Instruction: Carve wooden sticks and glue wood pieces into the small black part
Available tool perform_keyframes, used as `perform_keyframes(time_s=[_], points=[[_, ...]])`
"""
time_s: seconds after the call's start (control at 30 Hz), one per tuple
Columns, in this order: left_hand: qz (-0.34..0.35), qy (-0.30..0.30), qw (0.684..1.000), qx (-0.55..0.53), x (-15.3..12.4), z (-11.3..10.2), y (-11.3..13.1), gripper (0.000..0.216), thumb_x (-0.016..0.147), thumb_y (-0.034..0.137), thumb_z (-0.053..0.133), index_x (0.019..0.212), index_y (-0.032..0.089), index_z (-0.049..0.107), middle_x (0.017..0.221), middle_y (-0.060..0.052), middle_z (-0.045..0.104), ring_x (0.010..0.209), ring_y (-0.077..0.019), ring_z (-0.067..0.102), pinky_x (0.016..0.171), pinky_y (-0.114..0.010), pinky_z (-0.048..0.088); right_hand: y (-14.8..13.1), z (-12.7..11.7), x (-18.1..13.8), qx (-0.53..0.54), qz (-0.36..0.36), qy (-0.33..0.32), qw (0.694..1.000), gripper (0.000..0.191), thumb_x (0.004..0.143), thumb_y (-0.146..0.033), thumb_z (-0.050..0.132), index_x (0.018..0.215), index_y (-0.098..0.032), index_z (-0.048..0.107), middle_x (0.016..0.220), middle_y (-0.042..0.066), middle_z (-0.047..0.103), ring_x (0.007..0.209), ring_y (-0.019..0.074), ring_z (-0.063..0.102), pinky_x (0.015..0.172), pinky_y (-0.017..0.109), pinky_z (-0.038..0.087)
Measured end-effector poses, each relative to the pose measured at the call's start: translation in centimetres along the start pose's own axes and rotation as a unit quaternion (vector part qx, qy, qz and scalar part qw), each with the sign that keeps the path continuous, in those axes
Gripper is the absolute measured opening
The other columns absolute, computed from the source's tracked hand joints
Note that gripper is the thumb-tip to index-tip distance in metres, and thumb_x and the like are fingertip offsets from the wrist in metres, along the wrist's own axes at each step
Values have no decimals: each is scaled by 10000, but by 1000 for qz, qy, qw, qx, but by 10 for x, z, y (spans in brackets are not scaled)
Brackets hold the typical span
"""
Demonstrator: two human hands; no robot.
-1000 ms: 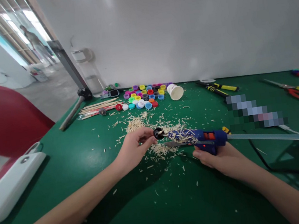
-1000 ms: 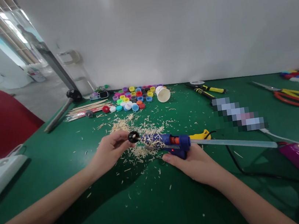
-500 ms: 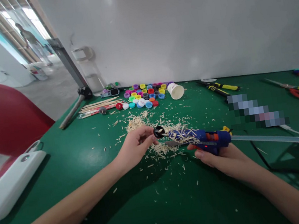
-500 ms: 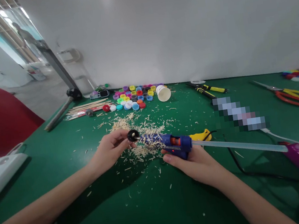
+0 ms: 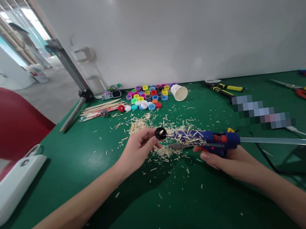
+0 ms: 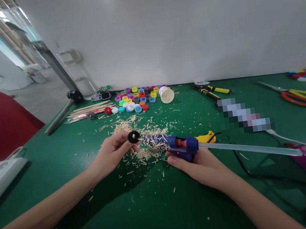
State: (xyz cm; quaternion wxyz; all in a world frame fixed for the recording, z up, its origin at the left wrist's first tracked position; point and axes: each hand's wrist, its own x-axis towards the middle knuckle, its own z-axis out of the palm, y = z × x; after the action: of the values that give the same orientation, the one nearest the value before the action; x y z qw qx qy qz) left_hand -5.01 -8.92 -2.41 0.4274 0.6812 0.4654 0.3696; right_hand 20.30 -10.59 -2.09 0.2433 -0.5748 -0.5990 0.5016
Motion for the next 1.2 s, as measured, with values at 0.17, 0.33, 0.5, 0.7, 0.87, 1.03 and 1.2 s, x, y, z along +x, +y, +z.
perform_keyframes(time_s=[0.17,0.33,0.5,0.7,0.87,1.03,1.2], points=[[-5,-3,1000,11,-1,0,-1,241,907,391,488,979,220,641,805,-38,683,760,-150,646,669,-282,506,-3,0,-1,-6,-2,16,1000,440,638,-517,679,982,-243,685,574,8,592,544,162,556,522,313,490],[5,-1,1000,5,-1,1,-4,220,911,369,489,963,226,648,786,-19,676,747,-132,644,652,-260,499,-5,1,-2,-41,-43,19,998,341,654,-524,669,872,-263,692,804,51,694,737,210,635,668,342,530],[1,-3,1000,8,0,1,-2,227,911,368,488,981,226,650,804,-25,684,749,-140,651,636,-263,499,-1,-1,-1,-58,-73,8,996,289,702,-521,637,818,-260,676,855,53,696,825,234,640,755,372,522],[0,-7,1000,-1,0,2,-2,210,917,328,476,974,214,643,844,-28,693,768,-129,661,684,-254,524,-3,-1,0,-85,-57,31,994,280,683,-527,644,747,-255,650,679,31,640,661,196,595,607,329,492],[2,-12,1000,-5,-1,2,-3,207,920,316,473,972,201,637,859,-33,695,769,-127,661,689,-252,531,-7,-1,-4,-95,-75,41,992,271,699,-504,639,780,-247,662,643,21,631,646,189,596,562,305,482],[9,-14,1000,-4,-1,2,-2,207,926,308,476,970,188,640,833,-27,685,759,-114,655,664,-227,509,-5,-2,-6,-133,-77,50,987,287,724,-518,601,769,-240,653,711,27,665,710,213,633,615,330,515],[14,-15,1000,-1,0,2,-2,212,929,316,481,956,191,649,808,-19,683,731,-99,638,642,-212,493,-6,-1,-5,-144,-91,51,984,282,725,-520,589,759,-247,656,700,30,671,722,228,648,621,343,527]])
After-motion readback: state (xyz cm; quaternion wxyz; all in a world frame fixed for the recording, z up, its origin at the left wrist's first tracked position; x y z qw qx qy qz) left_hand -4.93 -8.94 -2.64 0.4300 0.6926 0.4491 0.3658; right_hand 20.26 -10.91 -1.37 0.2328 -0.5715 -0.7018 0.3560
